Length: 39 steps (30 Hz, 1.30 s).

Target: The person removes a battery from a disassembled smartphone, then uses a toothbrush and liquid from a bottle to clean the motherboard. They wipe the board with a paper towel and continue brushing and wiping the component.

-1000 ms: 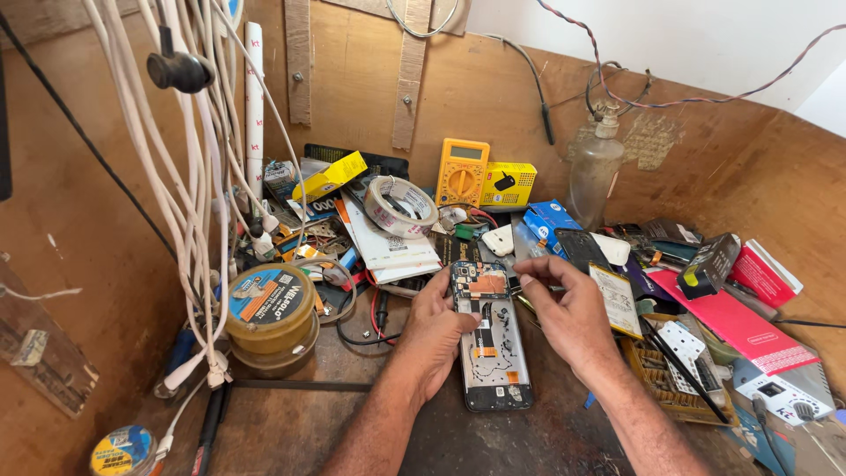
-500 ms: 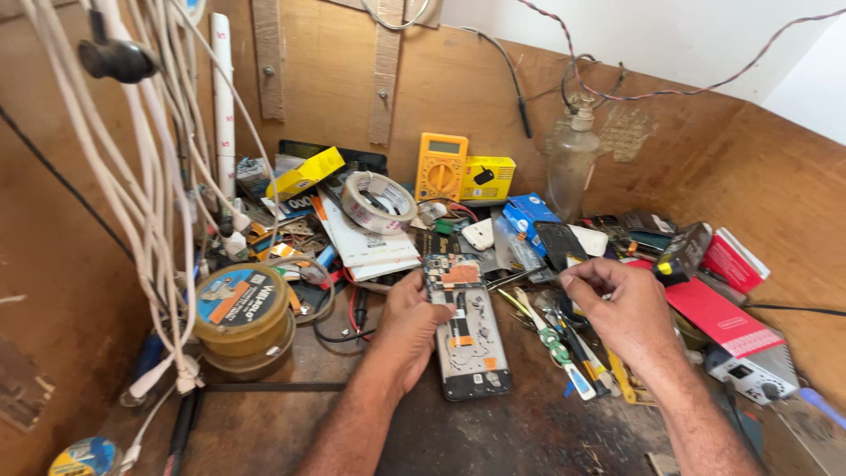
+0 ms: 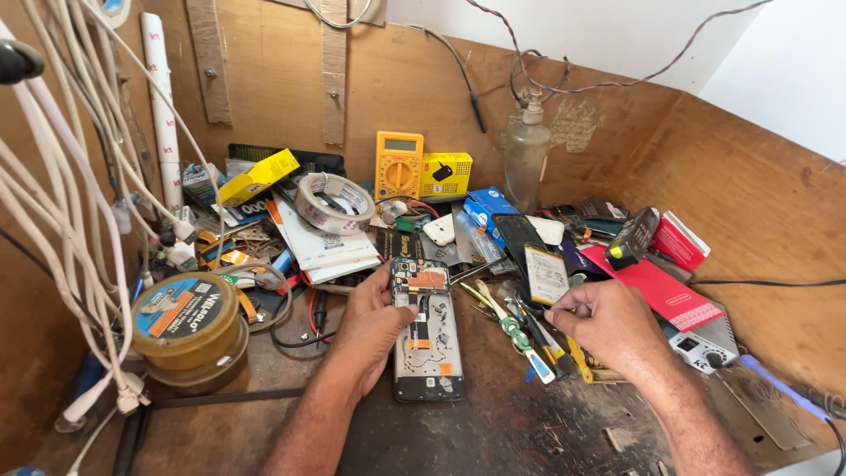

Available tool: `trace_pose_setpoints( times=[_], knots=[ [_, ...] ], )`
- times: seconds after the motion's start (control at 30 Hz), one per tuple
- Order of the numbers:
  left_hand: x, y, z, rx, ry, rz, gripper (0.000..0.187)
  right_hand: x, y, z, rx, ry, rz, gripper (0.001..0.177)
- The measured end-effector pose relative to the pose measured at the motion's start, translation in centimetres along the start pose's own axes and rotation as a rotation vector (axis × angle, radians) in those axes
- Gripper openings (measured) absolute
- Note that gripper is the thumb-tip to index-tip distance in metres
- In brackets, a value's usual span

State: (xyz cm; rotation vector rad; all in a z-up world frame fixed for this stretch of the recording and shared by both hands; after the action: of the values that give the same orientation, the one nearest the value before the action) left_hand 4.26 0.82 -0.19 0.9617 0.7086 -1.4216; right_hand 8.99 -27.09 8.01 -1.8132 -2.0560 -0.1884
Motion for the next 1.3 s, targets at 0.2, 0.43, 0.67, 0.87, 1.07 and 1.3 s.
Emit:
trace_pose_setpoints(
  times=[0.2, 0.43, 0.67, 0.87, 1.07, 1.3],
  knots=[
    [0.1, 0.1, 0.5, 0.015, 0.088, 0.006, 0.078, 0.7, -1.2, 0.2, 0.018, -0.002, -0.080, 0.018],
    [1.3, 1.0, 0.0, -0.022, 0.337, 0.056, 0.072, 3.5, -3.2, 3.9, -0.150, 0.215, -0.132, 0.016],
    [1.6, 0.1, 0.8, -0.309, 0.780, 0.128, 0.068, 8.9, -4.5, 6.7, -0.309, 0.338, -0.551, 0.016],
    [0.1, -1.5, 2.2, -0.414, 0.923, 0.259, 0.067, 10.5, -4.6, 8.1, -0.300, 0.320, -0.606, 0.018],
    [-1.2, -2.7, 3.5, -0.389, 0.968, 0.149, 0.059, 9.9, -4.3, 8.5, -0.254, 0.312, -0.566, 0.016],
    [-1.8, -3.4, 3.8, -0.361, 0.979, 0.105, 0.055, 10.1, -4.2, 8.8, -0.200, 0.288, -0.556, 0.014]
  ],
)
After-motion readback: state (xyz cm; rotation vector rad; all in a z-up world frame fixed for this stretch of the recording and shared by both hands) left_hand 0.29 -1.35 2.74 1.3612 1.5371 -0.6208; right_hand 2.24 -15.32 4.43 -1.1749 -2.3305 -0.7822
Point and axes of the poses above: each hand's wrist, its own y-axis towards the middle knuckle, its own z-axis out of the palm, x = y × z, the point moved 4 cm from there along y, towards the middle knuckle, and after that the axes turned 14 degrees about x, right-handed, at the moved point
